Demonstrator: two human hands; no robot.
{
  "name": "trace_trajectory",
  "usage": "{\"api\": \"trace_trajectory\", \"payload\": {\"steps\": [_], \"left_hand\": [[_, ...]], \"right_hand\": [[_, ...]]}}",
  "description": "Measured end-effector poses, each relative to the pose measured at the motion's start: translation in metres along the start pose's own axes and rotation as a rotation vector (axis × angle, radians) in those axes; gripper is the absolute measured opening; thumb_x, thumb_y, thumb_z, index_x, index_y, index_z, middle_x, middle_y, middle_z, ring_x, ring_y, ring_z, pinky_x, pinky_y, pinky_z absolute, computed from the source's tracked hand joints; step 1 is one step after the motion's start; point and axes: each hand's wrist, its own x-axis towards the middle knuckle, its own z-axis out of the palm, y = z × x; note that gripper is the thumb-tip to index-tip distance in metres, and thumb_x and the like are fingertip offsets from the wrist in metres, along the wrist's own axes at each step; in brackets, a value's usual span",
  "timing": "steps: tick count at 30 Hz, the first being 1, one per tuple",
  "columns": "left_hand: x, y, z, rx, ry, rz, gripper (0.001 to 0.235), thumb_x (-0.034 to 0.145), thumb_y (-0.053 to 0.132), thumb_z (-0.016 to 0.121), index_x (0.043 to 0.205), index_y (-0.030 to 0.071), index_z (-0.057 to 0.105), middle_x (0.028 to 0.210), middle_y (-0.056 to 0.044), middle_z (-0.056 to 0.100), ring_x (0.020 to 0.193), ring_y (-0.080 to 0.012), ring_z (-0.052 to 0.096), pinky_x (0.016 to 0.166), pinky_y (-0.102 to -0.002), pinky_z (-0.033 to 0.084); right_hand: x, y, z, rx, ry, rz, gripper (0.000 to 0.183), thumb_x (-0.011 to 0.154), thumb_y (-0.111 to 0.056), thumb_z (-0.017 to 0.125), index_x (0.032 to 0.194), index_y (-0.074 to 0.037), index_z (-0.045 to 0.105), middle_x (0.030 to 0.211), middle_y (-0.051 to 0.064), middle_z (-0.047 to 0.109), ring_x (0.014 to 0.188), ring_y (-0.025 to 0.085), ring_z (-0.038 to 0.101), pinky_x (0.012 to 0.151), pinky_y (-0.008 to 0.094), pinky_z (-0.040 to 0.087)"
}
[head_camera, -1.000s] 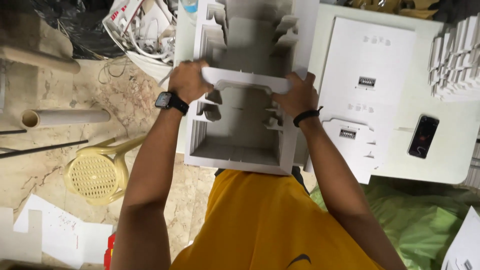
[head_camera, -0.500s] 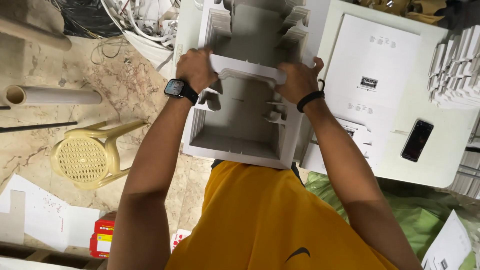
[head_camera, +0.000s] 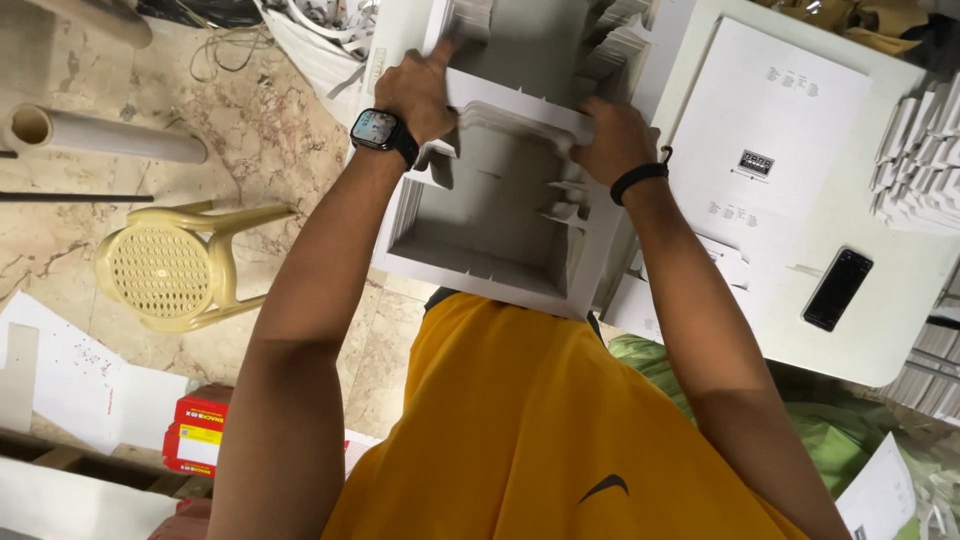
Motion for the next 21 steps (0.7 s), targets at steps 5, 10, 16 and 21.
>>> {"api": "trace_trajectory", "payload": {"steps": [5,10,16,21], "left_hand": [[-0.018,0.022,-0.019,0.042,-0.12,-0.222,0.107,0.085,0.019,0.084,0.16,0.027,0.007,0.116,-0.021,0.052,0.098,-0.0367,0.063,0.083,-0.045,0.059],[-0.003,0.011,0.001,0.011,0.046,-0.149,0.099,0.077,0.018,0.087,0.151,0.025,0.023,0.106,-0.021,0.056,0.09,-0.0373,0.065,0.074,-0.046,0.06],[-0.008,0.009,-0.012,-0.06,-0.008,-0.17,0.102,0.073,0.009,0.084,0.153,0.027,0.022,0.106,-0.018,0.064,0.096,-0.0384,0.068,0.079,-0.046,0.061],[-0.005,0.007,0.0,-0.002,-0.03,-0.235,0.107,0.076,0.023,0.088,0.156,0.026,0.016,0.12,-0.022,0.056,0.105,-0.0402,0.063,0.086,-0.047,0.058]], "right_hand": [[-0.004,-0.003,-0.004,0.02,-0.008,0.04,0.058,0.075,-0.022,0.077,0.131,-0.014,0.068,0.116,0.016,0.071,0.111,0.043,0.061,0.074,0.066,0.045],[-0.006,-0.006,-0.011,0.069,-0.004,0.038,0.056,0.075,-0.026,0.081,0.128,-0.011,0.068,0.119,0.013,0.071,0.113,0.042,0.061,0.08,0.065,0.044],[-0.005,0.001,0.004,0.047,0.029,0.035,0.05,0.078,-0.021,0.082,0.125,-0.01,0.07,0.118,0.017,0.07,0.111,0.042,0.061,0.078,0.065,0.043],[-0.01,-0.013,-0.004,0.023,0.015,0.043,0.053,0.078,-0.018,0.08,0.128,-0.008,0.066,0.12,0.019,0.068,0.112,0.044,0.06,0.077,0.068,0.043]]}}
